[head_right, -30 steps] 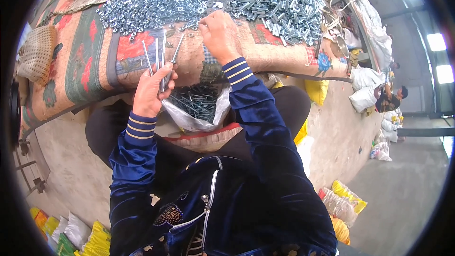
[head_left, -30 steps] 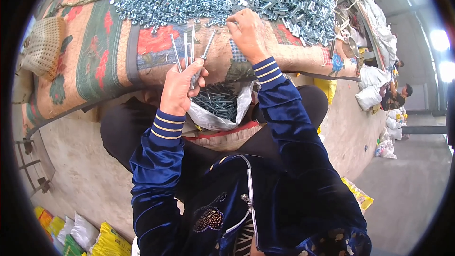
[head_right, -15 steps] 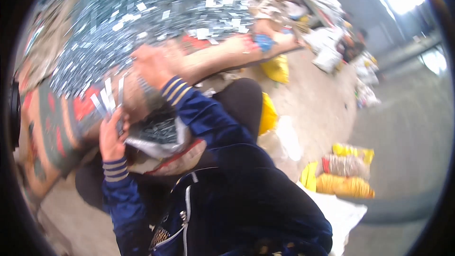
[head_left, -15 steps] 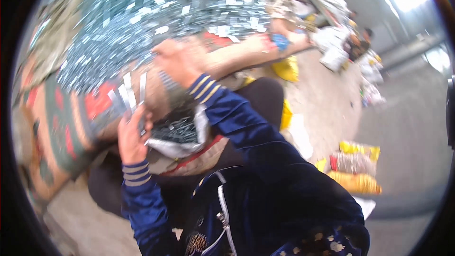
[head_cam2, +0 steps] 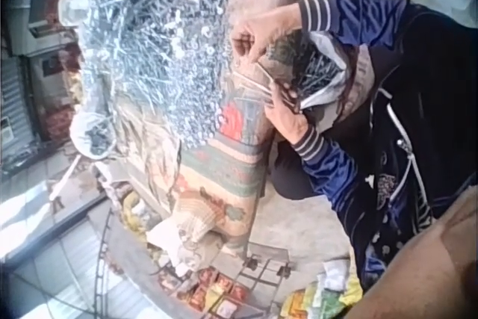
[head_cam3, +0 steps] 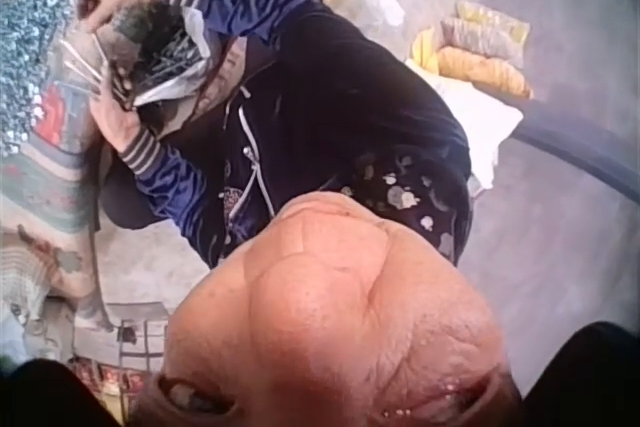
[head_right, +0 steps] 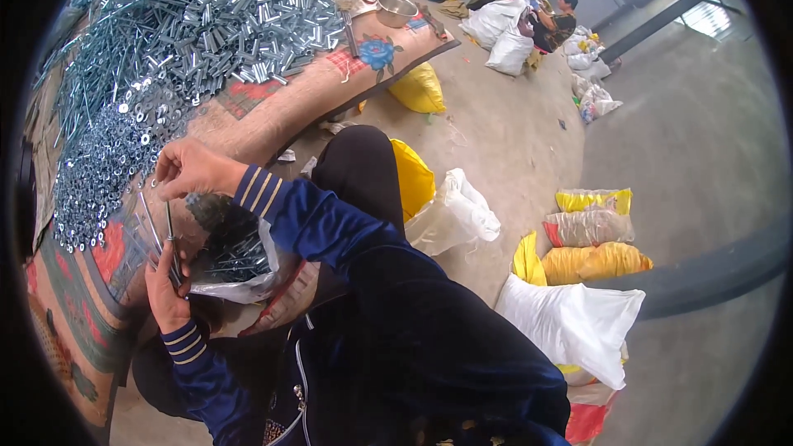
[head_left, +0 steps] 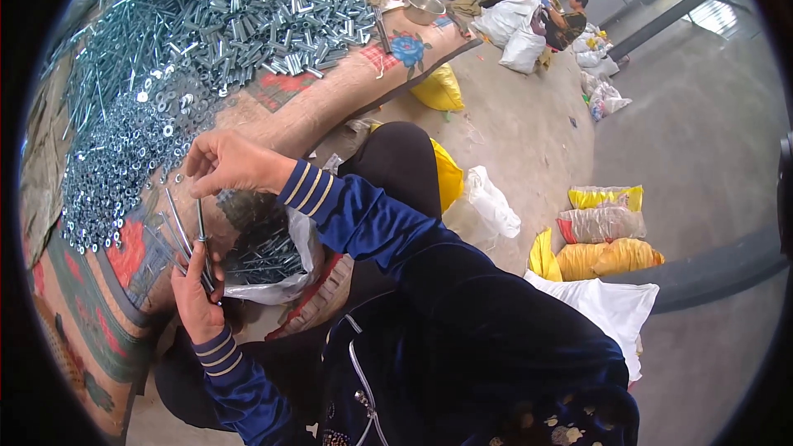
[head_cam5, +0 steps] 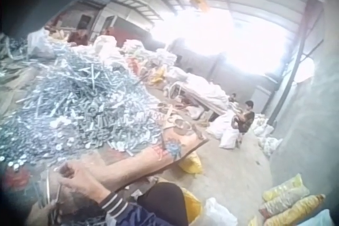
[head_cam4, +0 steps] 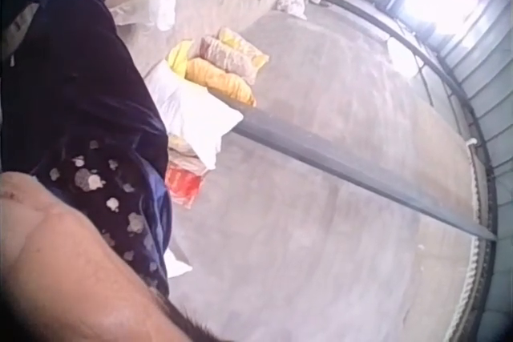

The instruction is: The person assembles fasteners by picking up metal rods and sliding washers and nuts onto each rod by hand.

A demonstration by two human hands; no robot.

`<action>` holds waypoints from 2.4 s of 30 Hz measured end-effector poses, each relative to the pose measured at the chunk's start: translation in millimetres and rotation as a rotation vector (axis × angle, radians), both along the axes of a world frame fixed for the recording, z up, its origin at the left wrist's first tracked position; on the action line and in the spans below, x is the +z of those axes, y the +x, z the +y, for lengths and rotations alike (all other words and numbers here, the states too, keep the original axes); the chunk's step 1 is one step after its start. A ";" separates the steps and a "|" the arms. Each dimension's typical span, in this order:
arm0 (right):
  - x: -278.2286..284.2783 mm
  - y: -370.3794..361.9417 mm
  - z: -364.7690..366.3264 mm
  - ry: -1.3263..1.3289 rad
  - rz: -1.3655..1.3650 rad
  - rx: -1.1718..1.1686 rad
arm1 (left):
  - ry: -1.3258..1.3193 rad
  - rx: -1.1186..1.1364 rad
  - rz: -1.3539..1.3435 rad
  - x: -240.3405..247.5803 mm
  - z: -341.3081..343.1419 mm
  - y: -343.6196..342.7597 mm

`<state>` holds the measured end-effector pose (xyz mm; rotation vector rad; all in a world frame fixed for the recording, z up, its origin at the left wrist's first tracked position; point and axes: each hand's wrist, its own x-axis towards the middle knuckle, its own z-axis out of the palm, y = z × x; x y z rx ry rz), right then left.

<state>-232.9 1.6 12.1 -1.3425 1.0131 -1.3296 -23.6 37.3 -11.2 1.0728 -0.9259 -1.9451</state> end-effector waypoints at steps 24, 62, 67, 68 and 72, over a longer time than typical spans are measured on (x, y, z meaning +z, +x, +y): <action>26.0 11.8 21.9 0.232 -0.138 0.127 | -0.004 -0.131 0.027 5.0 5.9 3.1; 13.5 7.6 8.8 -0.044 0.790 -0.189 | -0.355 0.149 -0.147 15.0 16.8 -4.3; 35.2 10.5 14.2 0.254 0.388 0.047 | -0.363 0.146 -0.148 10.6 13.6 -2.4; 39.9 13.0 12.2 0.414 0.774 0.002 | -0.355 0.152 -0.116 6.9 12.7 -3.2; 9.2 23.7 9.4 -0.058 0.022 -0.013 | -0.370 0.170 -0.072 4.3 14.6 -5.4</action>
